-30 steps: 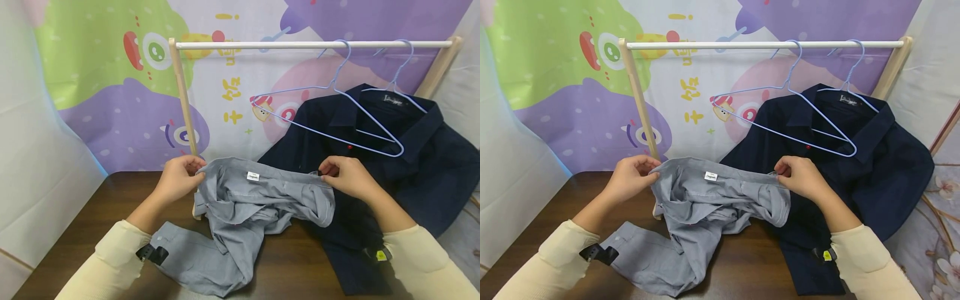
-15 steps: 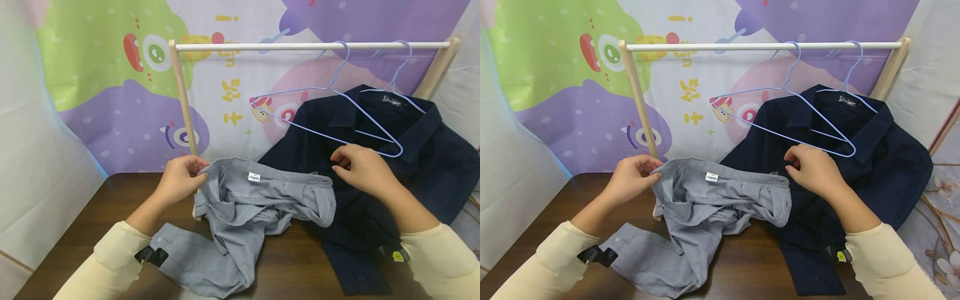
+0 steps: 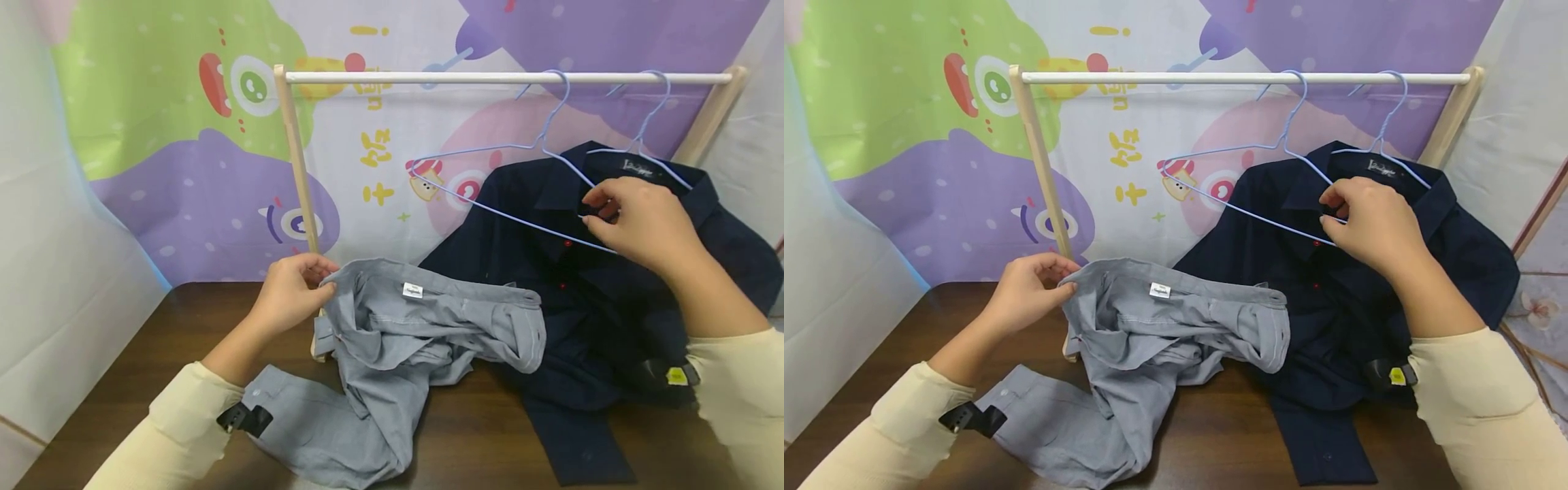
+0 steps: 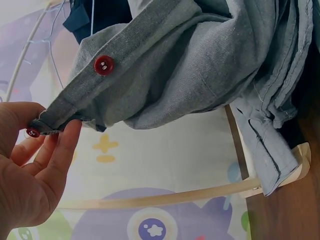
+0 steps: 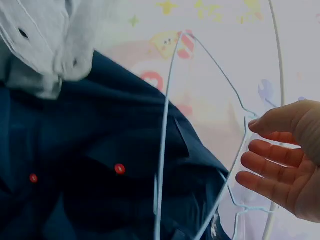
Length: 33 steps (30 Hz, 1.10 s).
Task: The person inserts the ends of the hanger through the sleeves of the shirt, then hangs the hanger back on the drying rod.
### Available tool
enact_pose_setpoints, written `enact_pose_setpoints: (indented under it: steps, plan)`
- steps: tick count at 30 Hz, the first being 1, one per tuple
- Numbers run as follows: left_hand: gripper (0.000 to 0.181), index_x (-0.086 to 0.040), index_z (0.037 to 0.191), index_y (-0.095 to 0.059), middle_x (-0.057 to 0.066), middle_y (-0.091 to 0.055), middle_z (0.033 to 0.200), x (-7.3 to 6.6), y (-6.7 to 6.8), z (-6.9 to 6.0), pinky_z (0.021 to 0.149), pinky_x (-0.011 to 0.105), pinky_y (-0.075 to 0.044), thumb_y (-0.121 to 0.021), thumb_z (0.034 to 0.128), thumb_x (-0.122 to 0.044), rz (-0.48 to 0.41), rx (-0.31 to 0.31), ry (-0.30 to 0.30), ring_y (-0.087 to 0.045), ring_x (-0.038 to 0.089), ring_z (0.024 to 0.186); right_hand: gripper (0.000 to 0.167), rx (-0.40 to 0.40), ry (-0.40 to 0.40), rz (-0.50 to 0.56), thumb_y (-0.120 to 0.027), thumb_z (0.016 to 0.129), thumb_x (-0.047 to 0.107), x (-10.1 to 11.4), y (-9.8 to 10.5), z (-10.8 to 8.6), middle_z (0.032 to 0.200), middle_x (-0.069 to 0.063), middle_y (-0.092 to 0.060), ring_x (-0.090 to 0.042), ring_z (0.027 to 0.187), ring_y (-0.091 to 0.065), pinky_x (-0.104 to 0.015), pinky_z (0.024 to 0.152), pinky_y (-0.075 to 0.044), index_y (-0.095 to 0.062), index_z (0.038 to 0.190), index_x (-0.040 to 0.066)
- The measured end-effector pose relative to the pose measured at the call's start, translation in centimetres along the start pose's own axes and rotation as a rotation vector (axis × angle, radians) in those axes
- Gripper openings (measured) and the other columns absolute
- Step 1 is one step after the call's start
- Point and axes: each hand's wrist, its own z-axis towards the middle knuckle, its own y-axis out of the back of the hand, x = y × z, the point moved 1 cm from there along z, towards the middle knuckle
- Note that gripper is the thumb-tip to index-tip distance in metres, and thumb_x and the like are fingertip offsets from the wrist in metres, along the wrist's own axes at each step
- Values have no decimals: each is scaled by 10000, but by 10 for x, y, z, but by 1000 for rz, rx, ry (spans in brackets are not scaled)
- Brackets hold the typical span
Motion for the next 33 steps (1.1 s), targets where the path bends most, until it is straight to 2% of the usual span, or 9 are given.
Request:
enact_pose_setpoints:
  steps: [9,15,21,26,33]
  plan:
    - [176,-44,981,-722,61,-703,841,1,0,3,660,339,-507,-695,811,-5,18,-8,-24,-662,205,765,473,80,-101,-78,-657,891,169,-16,8,26,1141,-312,-527,-469,1003,-525,-644,802,-401,-541,1309,-21]
    - [176,-46,975,-724,65,-708,858,0,1,2,686,355,-514,-691,806,-6,22,-6,-20,-668,216,779,536,158,-142,-57,-616,916,181,-25,4,37,1205,-365,-507,-512,1047,-492,-670,858,-375,-466,1380,-41]
    - [179,-50,978,-727,66,-710,868,0,1,2,695,369,-523,-697,807,-8,24,0,-13,-667,224,794,432,179,-209,-28,-565,929,154,-31,3,44,1228,-355,-523,-542,1081,-480,-673,885,-354,-514,1316,-31]
    - [179,-50,983,-727,76,-713,880,-1,2,1,692,380,-532,-695,811,-11,23,1,-11,-673,233,807,297,159,-189,-41,-566,918,125,-29,3,45,1148,-325,-582,-504,1029,-520,-643,849,-375,-604,1146,-60]
    - [182,-53,986,-728,72,-714,878,-1,1,1,701,381,-533,-699,813,-5,23,6,-9,-671,225,800,228,154,-170,-43,-599,889,91,-28,2,46,1006,-291,-621,-450,915,-554,-606,771,-412,-626,1047,-72]
